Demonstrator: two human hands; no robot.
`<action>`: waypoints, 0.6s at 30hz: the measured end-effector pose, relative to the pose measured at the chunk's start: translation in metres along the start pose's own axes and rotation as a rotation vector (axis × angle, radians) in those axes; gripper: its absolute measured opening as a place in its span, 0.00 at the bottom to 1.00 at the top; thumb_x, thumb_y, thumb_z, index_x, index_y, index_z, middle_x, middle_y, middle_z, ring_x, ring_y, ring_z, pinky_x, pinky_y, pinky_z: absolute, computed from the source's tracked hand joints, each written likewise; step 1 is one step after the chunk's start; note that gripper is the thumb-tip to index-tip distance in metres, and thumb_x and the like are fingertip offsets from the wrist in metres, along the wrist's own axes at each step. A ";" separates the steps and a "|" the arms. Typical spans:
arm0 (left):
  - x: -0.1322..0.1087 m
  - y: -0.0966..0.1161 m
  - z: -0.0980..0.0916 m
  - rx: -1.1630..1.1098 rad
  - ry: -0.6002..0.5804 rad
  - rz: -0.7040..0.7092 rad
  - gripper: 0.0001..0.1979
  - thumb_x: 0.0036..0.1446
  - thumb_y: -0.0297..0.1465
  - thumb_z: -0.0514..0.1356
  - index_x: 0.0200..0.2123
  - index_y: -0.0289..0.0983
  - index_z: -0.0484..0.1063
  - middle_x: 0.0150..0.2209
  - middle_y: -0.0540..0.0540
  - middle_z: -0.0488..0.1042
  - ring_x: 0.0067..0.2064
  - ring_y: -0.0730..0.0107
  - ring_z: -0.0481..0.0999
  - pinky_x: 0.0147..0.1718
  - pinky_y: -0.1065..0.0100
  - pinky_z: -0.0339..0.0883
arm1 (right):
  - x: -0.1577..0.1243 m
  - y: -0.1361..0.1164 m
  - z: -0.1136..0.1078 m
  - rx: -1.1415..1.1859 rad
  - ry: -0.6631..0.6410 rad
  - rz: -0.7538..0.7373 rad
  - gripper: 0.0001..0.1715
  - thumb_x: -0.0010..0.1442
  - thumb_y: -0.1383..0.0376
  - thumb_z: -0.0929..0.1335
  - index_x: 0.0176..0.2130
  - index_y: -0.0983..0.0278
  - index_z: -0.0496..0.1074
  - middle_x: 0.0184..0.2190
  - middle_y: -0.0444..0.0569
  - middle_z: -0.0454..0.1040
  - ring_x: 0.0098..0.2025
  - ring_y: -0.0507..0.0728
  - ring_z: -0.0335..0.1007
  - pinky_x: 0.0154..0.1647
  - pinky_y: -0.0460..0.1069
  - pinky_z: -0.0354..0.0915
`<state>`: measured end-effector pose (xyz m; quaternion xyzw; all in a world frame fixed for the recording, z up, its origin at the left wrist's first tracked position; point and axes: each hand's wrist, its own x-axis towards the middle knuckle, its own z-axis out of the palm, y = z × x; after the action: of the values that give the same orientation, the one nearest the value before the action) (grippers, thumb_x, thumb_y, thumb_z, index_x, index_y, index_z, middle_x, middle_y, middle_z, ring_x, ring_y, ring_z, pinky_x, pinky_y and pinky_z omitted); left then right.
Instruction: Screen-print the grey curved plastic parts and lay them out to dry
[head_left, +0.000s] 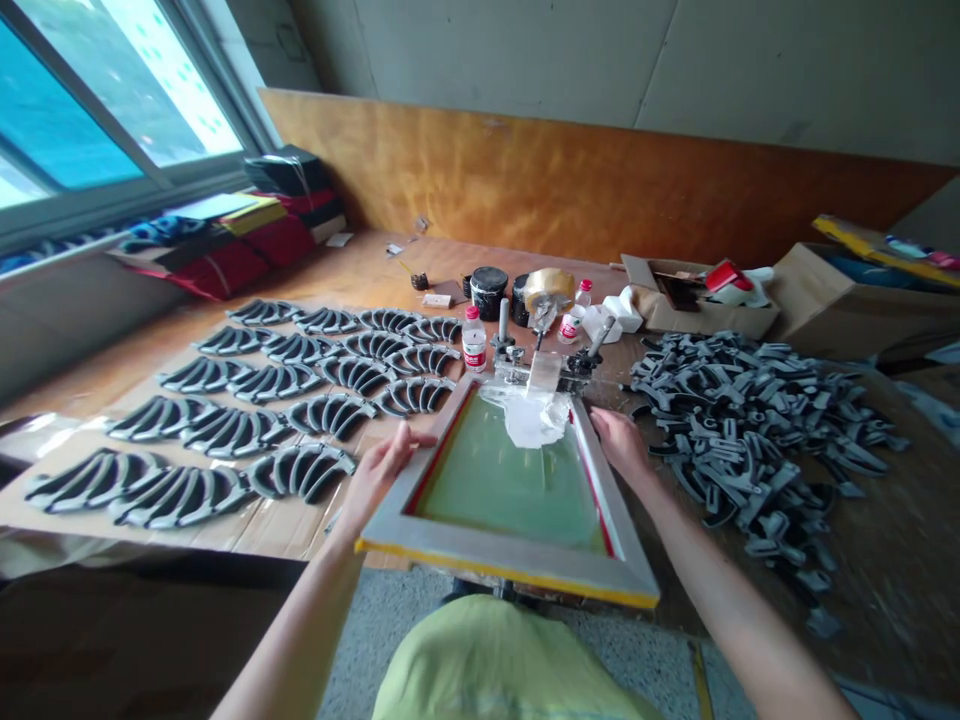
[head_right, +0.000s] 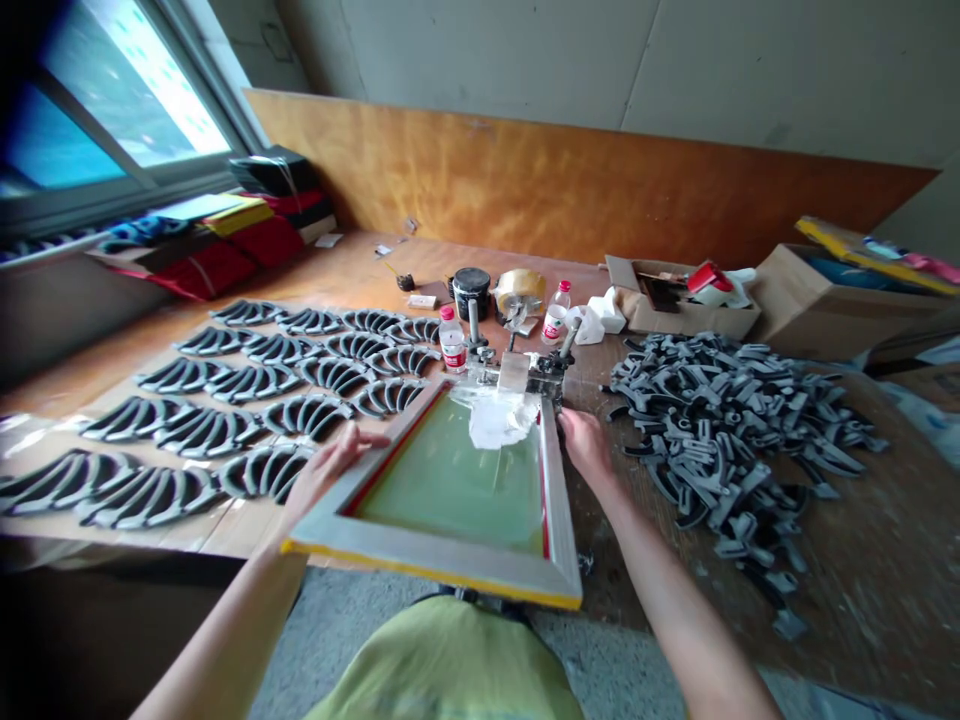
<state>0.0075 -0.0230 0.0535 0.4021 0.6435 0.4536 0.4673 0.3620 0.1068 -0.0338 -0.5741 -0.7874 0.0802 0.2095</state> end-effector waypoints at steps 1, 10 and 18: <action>-0.004 -0.018 -0.001 0.038 -0.029 -0.060 0.31 0.54 0.56 0.56 0.47 0.37 0.77 0.34 0.46 0.81 0.32 0.64 0.77 0.29 0.69 0.68 | 0.010 0.001 -0.008 0.006 0.066 0.009 0.24 0.68 0.59 0.59 0.57 0.64 0.69 0.50 0.58 0.75 0.53 0.64 0.69 0.56 0.60 0.63; 0.011 -0.127 0.016 0.190 -0.018 -0.162 0.40 0.54 0.54 0.56 0.64 0.38 0.61 0.38 0.44 0.81 0.40 0.56 0.79 0.38 0.64 0.70 | 0.070 -0.072 0.009 -0.226 -0.244 -0.184 0.11 0.57 0.68 0.70 0.42 0.64 0.72 0.40 0.53 0.75 0.45 0.60 0.69 0.45 0.51 0.64; 0.011 -0.134 0.016 0.129 -0.044 -0.202 0.36 0.54 0.54 0.56 0.60 0.38 0.67 0.41 0.44 0.81 0.42 0.57 0.78 0.40 0.64 0.71 | 0.017 -0.070 0.008 -0.194 -0.349 -0.465 0.12 0.56 0.77 0.63 0.35 0.65 0.73 0.35 0.51 0.75 0.42 0.58 0.68 0.40 0.49 0.62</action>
<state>0.0081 -0.0448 -0.0805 0.3742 0.6983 0.3529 0.4978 0.2934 0.1008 -0.0109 -0.3732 -0.9259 0.0519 0.0283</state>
